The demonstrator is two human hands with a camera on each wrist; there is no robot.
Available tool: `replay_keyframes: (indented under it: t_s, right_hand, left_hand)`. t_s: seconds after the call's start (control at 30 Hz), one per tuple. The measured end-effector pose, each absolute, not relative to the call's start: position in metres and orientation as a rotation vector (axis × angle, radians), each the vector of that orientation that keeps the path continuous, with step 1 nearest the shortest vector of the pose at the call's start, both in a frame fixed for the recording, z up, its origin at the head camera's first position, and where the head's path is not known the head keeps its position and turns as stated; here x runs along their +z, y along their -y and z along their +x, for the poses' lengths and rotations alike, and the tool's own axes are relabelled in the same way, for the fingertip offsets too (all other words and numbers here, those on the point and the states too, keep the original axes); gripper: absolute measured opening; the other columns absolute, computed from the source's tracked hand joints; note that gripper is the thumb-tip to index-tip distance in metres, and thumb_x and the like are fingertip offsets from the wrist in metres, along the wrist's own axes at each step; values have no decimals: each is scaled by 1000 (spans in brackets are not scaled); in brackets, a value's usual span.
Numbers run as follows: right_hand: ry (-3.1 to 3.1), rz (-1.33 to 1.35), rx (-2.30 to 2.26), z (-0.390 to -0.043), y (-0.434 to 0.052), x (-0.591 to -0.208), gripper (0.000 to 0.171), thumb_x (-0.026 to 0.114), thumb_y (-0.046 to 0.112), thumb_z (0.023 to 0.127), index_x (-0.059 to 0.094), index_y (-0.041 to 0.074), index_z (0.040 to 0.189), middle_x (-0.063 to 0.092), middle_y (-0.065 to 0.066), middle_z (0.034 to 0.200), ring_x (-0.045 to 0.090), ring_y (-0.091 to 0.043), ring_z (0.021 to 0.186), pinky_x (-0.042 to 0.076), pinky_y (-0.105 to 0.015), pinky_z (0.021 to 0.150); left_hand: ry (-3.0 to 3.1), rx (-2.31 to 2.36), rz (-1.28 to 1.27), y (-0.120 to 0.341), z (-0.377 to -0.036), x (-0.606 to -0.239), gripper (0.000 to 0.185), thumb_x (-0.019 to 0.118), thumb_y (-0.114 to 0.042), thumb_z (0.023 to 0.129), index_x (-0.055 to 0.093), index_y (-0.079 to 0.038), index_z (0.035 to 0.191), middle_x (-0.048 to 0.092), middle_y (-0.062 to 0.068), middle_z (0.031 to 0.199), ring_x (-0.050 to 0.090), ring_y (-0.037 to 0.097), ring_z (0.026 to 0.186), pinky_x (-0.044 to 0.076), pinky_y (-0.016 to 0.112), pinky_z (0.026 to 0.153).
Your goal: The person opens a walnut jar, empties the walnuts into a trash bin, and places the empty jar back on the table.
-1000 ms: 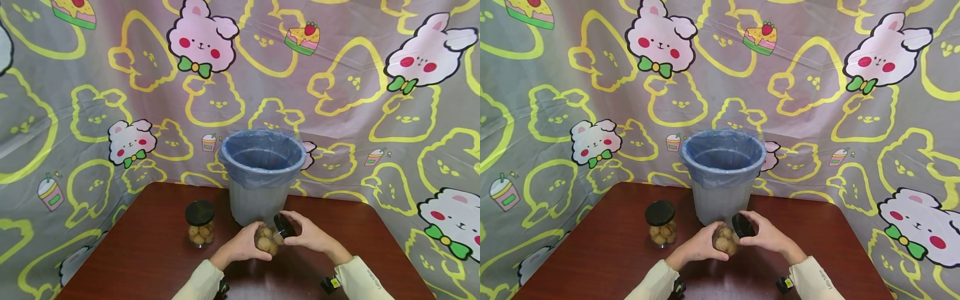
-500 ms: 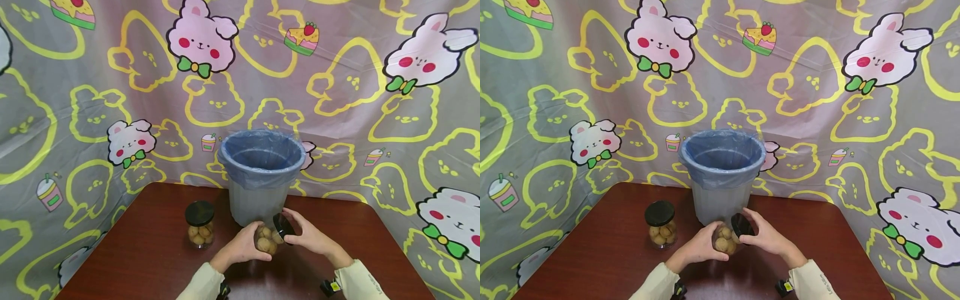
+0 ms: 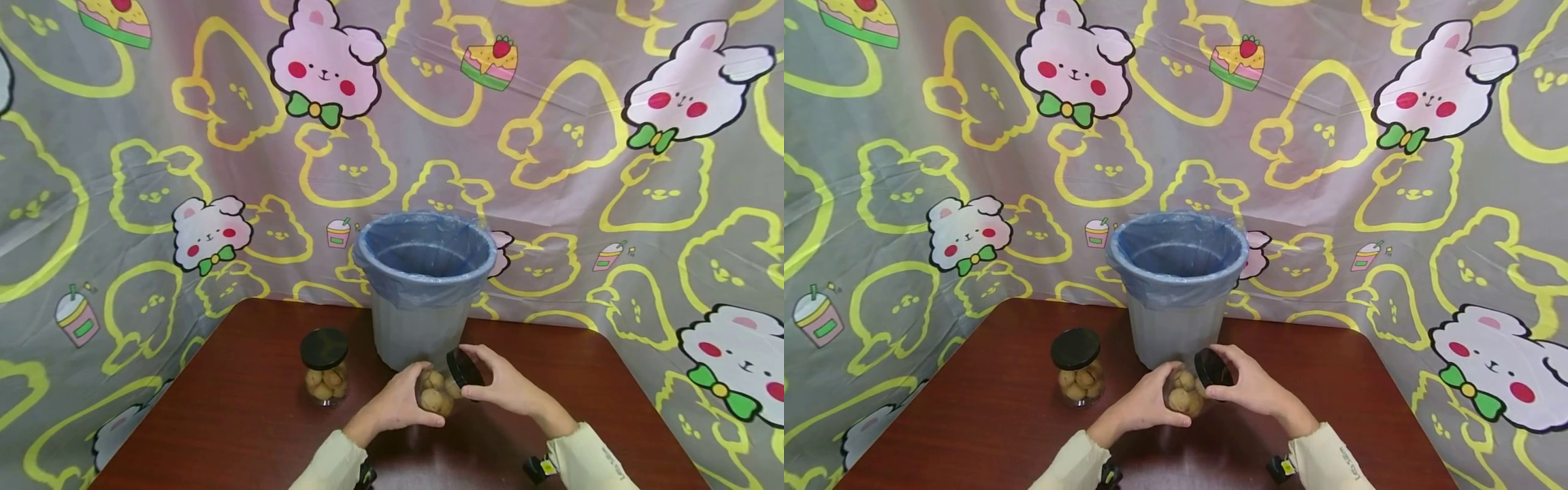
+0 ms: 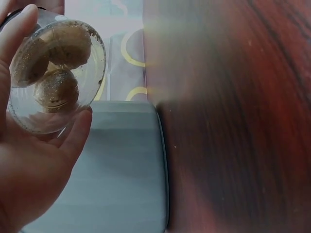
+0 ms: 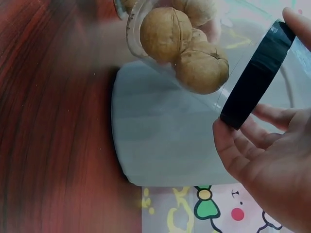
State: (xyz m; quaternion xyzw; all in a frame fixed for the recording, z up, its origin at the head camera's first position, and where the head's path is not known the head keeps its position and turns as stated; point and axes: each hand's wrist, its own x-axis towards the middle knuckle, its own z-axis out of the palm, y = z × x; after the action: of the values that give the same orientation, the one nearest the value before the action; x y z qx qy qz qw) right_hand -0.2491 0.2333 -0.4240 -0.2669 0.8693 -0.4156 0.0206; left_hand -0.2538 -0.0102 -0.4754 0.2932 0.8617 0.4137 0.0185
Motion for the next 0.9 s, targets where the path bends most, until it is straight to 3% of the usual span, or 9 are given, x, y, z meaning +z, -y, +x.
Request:
replay_keyframes:
  t_s: [0.23,0.53,0.73,0.9]
  right_hand:
    - [-2624,-893,-1326,-252,-235,-424,70,75,27,80,41,7,138,50,-10,124,48,-30,107,45,-42,84]
    - [-2638,-949,-1282,-251,-239,-422,73,76,27,79,40,9,140,47,-6,132,46,-29,115,41,-48,92]
    - [-2677,-870,-1302,-247,-233,-419,76,69,30,85,31,1,144,39,-15,142,37,-35,129,31,-55,101]
    - [-2751,-804,-1253,-245,-227,-418,77,67,37,87,31,-1,143,39,-18,140,39,-37,127,34,-53,100]
  left_hand:
    - [-2662,1282,908,12,-253,-475,93,84,-43,65,40,-4,137,50,9,131,48,20,117,40,39,97]
    - [-2657,1259,920,12,-252,-473,93,83,-45,66,40,-3,137,49,9,132,49,20,117,40,39,97]
    - [-2688,1285,911,11,-252,-472,92,84,-42,66,40,-3,137,49,10,132,47,23,120,39,41,99]
    - [-2710,1301,903,11,-252,-472,92,85,-40,66,40,-2,137,50,11,132,47,24,120,39,42,98]
